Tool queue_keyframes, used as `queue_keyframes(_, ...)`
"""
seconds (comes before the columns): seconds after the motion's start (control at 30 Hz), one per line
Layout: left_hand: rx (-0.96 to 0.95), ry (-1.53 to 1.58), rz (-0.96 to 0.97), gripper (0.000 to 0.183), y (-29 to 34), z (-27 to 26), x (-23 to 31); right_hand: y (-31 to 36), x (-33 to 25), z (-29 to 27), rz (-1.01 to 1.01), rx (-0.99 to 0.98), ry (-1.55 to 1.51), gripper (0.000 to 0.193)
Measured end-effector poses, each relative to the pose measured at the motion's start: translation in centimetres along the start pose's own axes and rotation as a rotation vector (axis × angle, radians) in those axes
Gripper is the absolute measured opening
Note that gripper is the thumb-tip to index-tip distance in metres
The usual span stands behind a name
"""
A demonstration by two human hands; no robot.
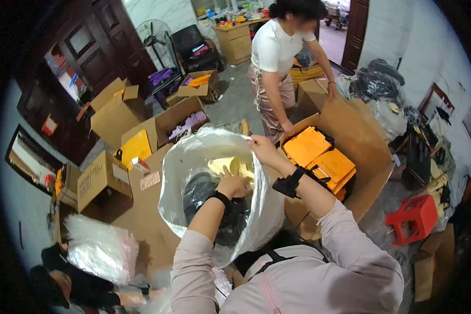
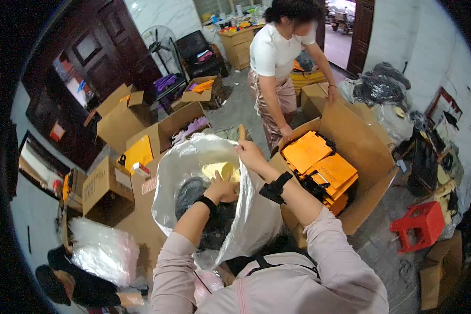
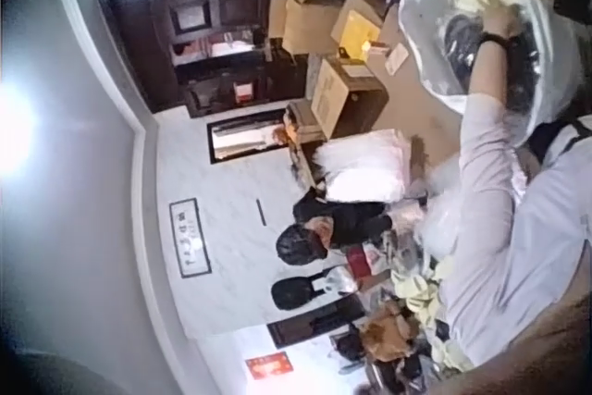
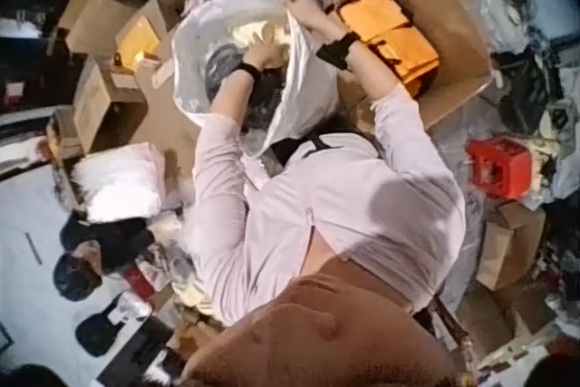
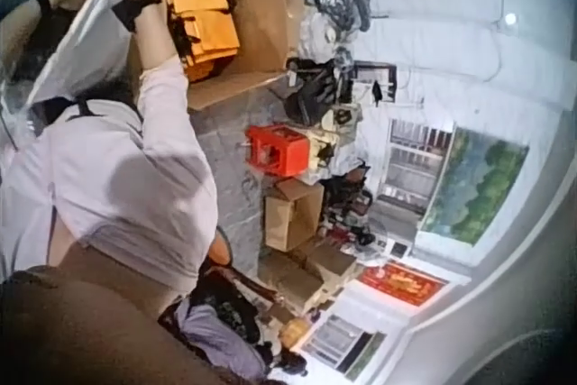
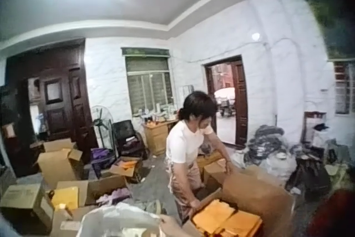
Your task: The recorder picks up various colors of slippers (yellow, black, white, pink) from a table and places them into plastic bags, then places the bagged slippers into a large white sack.
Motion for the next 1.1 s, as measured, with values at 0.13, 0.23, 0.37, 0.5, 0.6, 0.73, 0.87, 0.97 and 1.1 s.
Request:
queue_keyframes(0.13,0.385,0.075,0.128,0.061,3.6,-1.6,-0.6,-0.7,0.7,0.3,-0.066,0.101,-0.244,0.024)
queue_keyframes(0.23,0.605,0.110,0.275,0.047,11.0,-2.1,0.6,0.3,0.8,0.1,-0.055,0.107,0.088,0.026)
queue_keyframes(0.37,0.317,0.865,0.444,0.038,26.0,-3.8,3.0,6.8,-5.1,1.6,-0.259,0.097,-0.002,0.038)
queue_keyframes(0.5,0.960,2.008,-0.051,0.032,34.2,6.2,1.2,18.0,-13.7,0.2,-0.647,-0.230,-0.207,0.042)
queue_keyframes(0.6,1.528,1.112,-1.317,0.038,39.2,20.4,0.6,24.0,-16.1,4.8,-0.645,-1.304,-0.338,0.046)
queue_keyframes(0.73,0.788,0.556,-1.981,0.059,40.5,31.1,2.9,28.3,-12.4,10.1,-0.516,-1.749,-0.297,0.043)
queue_keyframes(0.87,0.788,1.399,-2.133,0.063,40.3,35.0,1.8,28.8,-12.0,12.1,-0.415,-1.738,-0.091,0.042)
queue_keyframes(0.97,1.015,1.313,-2.139,0.065,40.2,39.3,2.4,30.1,-9.9,15.8,-0.519,-1.633,-0.130,0.043)
queue_keyframes(1.1,0.680,1.250,-2.138,0.099,38.5,40.4,3.2,32.5,-6.0,24.1,-0.626,-1.375,0.230,0.051)
Point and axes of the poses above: each hand's wrist, its own y-axis away from the middle knuckle, its own z-axis out of the palm, x = y × z, the point moved 3 cm from there along -y, towards the middle knuckle, and after that the axes turned 3 degrees about x, right-handed, at the moved point
